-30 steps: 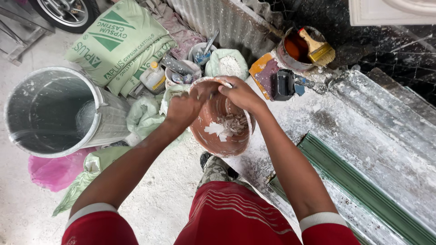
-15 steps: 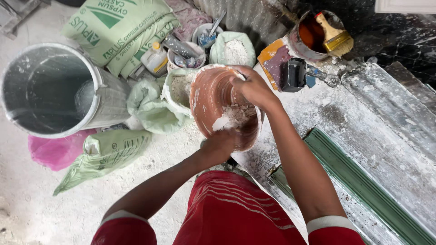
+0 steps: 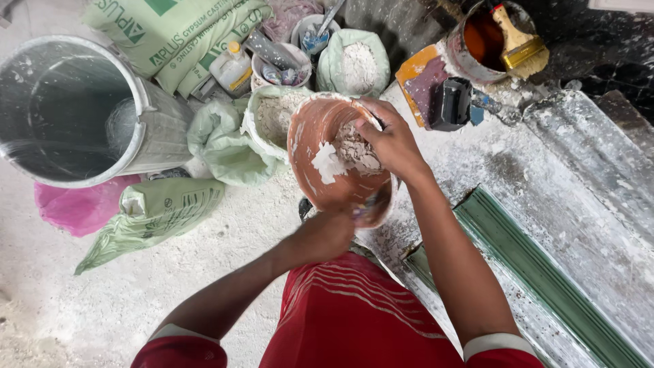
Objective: The person scrapes dried plaster residue from a green rubber mold strip on a workbench, wipes a brush with a cloth, and scrapes plaster from a bowl using a handheld scraper. They then break and pull dried plaster pieces out of a terracotta bowl by hand, dip a brush in liquid, and carry the bowl to the floor.
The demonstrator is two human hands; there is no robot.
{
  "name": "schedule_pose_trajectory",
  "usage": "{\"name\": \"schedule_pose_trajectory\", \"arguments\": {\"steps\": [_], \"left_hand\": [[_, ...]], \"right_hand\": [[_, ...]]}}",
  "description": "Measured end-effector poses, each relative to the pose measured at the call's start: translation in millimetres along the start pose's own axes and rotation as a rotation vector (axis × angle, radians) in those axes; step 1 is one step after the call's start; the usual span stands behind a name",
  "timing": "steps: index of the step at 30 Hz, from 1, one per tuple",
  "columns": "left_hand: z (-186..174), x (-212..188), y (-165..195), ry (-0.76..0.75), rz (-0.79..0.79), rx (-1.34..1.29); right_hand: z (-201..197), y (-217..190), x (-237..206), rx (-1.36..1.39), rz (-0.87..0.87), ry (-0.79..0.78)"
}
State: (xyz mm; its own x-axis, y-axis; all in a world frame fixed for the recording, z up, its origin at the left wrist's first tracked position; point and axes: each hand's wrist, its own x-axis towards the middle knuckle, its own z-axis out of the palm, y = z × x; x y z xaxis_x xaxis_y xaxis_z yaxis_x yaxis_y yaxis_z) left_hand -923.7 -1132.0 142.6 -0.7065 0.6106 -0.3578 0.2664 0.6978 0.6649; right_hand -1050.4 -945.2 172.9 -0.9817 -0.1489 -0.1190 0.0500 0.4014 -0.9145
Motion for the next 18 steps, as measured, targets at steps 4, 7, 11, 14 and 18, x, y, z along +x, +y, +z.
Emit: {"name": "schedule_pose_trajectory", "arguments": {"steps": [4,7,11,14,18], "left_hand": [[0.9,0.0,-1.0,-0.019,-0.121,0.095],[2.9,0.5,4.5,-0.016,-0.038,-0.02],[0.6,1.6,14.0,-0.112,-0.106,0.115],[2.8,2.0,21.1,-0.107,-0.215,0.072],[22.9,5.3,32.9,-0.165,-0.042,-0.277]], "right_hand": [[3.0,2.8,-6.6,0.067,-0.014,-0.001],[-0.1,3.5,-12.0,0.112,0.028,0.021],[-6.9,9.8,-21.5,0.148,-0.05,0.026],[-12.4,21.9,-33.9,0.119,-0.054,0.038],[-24.8,42.8,-56.1,0.255,0.154,0.152]]}}
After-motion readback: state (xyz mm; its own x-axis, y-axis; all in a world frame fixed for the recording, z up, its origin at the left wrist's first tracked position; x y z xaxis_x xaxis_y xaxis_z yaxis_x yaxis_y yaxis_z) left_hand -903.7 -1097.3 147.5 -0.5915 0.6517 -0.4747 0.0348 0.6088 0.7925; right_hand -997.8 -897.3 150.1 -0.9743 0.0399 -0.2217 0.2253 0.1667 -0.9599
